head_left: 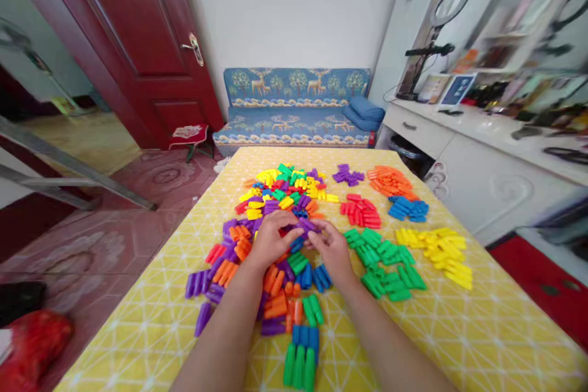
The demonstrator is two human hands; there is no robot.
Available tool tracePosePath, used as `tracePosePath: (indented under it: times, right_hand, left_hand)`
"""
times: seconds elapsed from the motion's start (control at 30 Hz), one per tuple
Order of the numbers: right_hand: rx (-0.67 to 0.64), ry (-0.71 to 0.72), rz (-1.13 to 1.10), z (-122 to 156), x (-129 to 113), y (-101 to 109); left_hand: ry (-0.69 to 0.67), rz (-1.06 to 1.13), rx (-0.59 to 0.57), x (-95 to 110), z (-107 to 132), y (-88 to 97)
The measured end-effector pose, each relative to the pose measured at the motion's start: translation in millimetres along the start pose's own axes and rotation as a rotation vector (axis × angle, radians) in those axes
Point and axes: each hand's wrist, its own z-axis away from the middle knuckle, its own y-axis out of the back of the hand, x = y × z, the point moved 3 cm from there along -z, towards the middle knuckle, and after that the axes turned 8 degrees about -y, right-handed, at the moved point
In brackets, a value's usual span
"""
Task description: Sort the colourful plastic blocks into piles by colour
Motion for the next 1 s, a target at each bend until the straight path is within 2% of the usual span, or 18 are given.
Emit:
tracePosePath:
  times: [0.1,0.2,0.3,0.4,0.5,0.6,0.7,0.77,0.87,1.0]
  right_hand:
    - [0.075,0.217,0.258,2.7,-14.5,-1.5]
    - [0.124,0.339,0.487,6.9,-24.3,-5.3]
    - [0.166,0.342,0.617,9.6,-31.5,-6.1]
    - [0.220,0.301,0.641,0.5,-42.3,5.0]
    - [0.286,0.241,0.607,-32.6,-55.8,34.2]
    - [0.370,0.204,0.625,-86.9,-65.1,74.9]
    - [0.463,0.091,0.796,-143.6,-62.9,112.9]
    - [0.501,0.007,0.951,-173.0,-56.8,130.4]
    - [0.508,-0.051,1.078,-201.2,-46.4,142.8]
    - [0.488,-0.067,1.109,-220.0,-34.8,143.2]
  left_hand:
    - [0.001,0.040,-0.022,3.8,-2.6,1.8]
    - [0.010,0.068,-0.028,6.8,-3.7,3.3]
    - [0.018,0.087,-0.032,9.0,-3.7,4.5]
    - [0.045,0.083,0.001,8.7,-3.4,6.6]
    - [0.076,0.038,0.030,6.5,-3.1,7.9]
    - [0.088,-0.029,0.013,5.1,-3.6,7.3]
    - [0.101,-0.070,-0.015,4.3,-4.0,6.4]
    - [0.112,-0.081,-0.019,3.4,-3.6,6.1]
    - [0.122,-0.084,-0.013,1.2,-2.4,5.4]
    - [0.126,-0.088,-0.010,-0.6,-1.9,4.6]
